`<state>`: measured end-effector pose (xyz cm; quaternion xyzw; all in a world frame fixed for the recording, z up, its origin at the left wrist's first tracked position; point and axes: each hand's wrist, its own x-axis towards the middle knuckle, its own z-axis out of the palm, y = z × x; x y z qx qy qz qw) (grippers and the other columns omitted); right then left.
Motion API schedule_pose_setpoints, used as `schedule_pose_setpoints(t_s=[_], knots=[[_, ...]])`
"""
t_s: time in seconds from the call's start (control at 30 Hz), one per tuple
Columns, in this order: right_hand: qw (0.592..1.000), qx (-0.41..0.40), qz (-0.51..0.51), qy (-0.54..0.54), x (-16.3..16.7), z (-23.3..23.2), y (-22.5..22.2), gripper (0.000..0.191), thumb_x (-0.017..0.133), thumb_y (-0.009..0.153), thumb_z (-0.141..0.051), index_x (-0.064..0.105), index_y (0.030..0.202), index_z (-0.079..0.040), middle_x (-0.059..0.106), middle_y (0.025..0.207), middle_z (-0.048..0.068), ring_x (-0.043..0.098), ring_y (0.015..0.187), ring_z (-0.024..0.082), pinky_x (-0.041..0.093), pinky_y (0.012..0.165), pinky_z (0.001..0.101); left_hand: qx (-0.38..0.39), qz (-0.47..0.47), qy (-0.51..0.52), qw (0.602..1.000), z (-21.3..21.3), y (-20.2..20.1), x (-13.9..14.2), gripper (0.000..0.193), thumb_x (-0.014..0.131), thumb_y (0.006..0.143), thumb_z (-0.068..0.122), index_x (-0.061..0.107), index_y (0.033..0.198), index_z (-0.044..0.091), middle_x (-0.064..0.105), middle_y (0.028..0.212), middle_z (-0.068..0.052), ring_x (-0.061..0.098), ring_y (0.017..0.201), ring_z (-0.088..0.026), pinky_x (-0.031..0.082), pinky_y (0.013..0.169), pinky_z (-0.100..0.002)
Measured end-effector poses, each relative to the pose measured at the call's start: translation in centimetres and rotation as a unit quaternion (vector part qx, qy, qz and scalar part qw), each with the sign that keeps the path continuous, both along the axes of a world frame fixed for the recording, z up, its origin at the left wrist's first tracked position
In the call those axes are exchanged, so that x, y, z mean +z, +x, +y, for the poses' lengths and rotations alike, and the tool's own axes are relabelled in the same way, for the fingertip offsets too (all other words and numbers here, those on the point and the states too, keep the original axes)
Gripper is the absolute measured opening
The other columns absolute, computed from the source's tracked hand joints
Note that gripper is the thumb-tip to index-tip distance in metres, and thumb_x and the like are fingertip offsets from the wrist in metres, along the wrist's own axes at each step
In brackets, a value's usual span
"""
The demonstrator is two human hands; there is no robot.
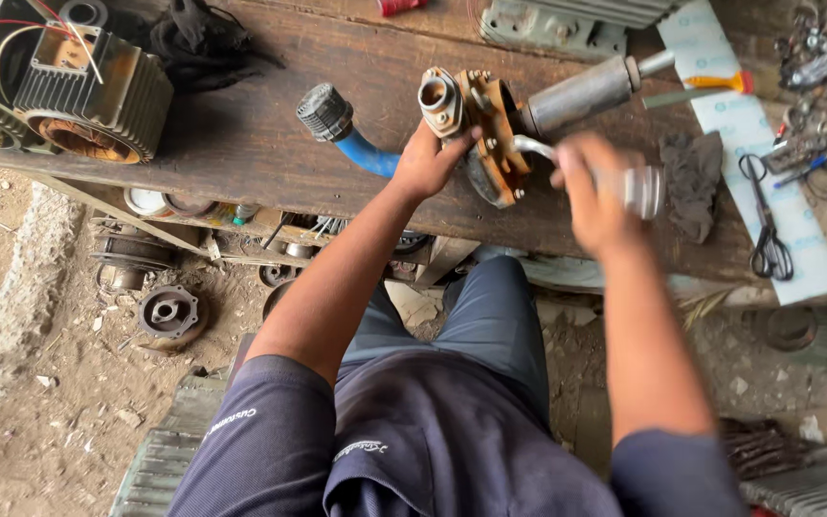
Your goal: The person works on a water pump assembly clamped to a workbench, using a wrench to loosen and tighten bolts on the pump housing while steadying the unit with the other hand. They reposition the pump, work on different bolt locations around the housing, and pick up small fasteners from the bench.
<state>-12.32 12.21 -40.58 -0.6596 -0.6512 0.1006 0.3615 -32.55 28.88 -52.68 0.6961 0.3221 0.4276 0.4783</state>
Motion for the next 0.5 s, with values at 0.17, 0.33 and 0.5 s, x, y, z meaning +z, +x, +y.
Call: schedule_pose_setpoints(t_s=[0.17, 0.33, 0.5], knots=[[0.979, 0.069, -0.047, -0.187, 6.2, 9.7, -1.2, 0.03, 0.055, 0.105, -0.032, 0.07, 0.105, -0.005, 0.073, 0.073, 0.008, 0.068, 0.062, 0.019, 0.054, 0.06, 0.0364, -0.007, -0.008, -0.002, 1.0, -0.2, 0.1, 0.1, 0.057, 0.07, 0.097, 0.043, 0.056, 0.137, 0.004, 0.069, 0.13, -0.015, 0.065, 0.124, -0.027, 0.048, 0.107, -0.04], [0.937, 0.089, -0.095, -0.323, 8.4, 15.6, -3.8, 0.035, 0.051, 0.107, -0.029, 0.071, 0.099, -0.002, 0.072, 0.069, 0.012, 0.066, 0.055, 0.021, 0.053, 0.054, 0.0372, -0.01, -0.011, 0.0, 1.0, -0.1, -0.3, 0.7, 0.058, 0.07, 0.097, 0.042, 0.054, 0.139, 0.004, 0.068, 0.131, -0.015, 0.064, 0.124, -0.027, 0.047, 0.107, -0.04], [0.913, 0.073, -0.187, -0.356, 8.1, 17.1, -6.5, 0.033, 0.049, 0.105, -0.03, 0.07, 0.102, -0.005, 0.074, 0.074, 0.013, 0.071, 0.062, 0.022, 0.056, 0.062, 0.0373, -0.001, 0.045, -0.055, 0.997, 0.0, -0.2, 0.6, 0.062, 0.071, 0.093, 0.046, 0.055, 0.136, 0.006, 0.07, 0.129, -0.015, 0.066, 0.123, -0.027, 0.049, 0.105, -0.04]])
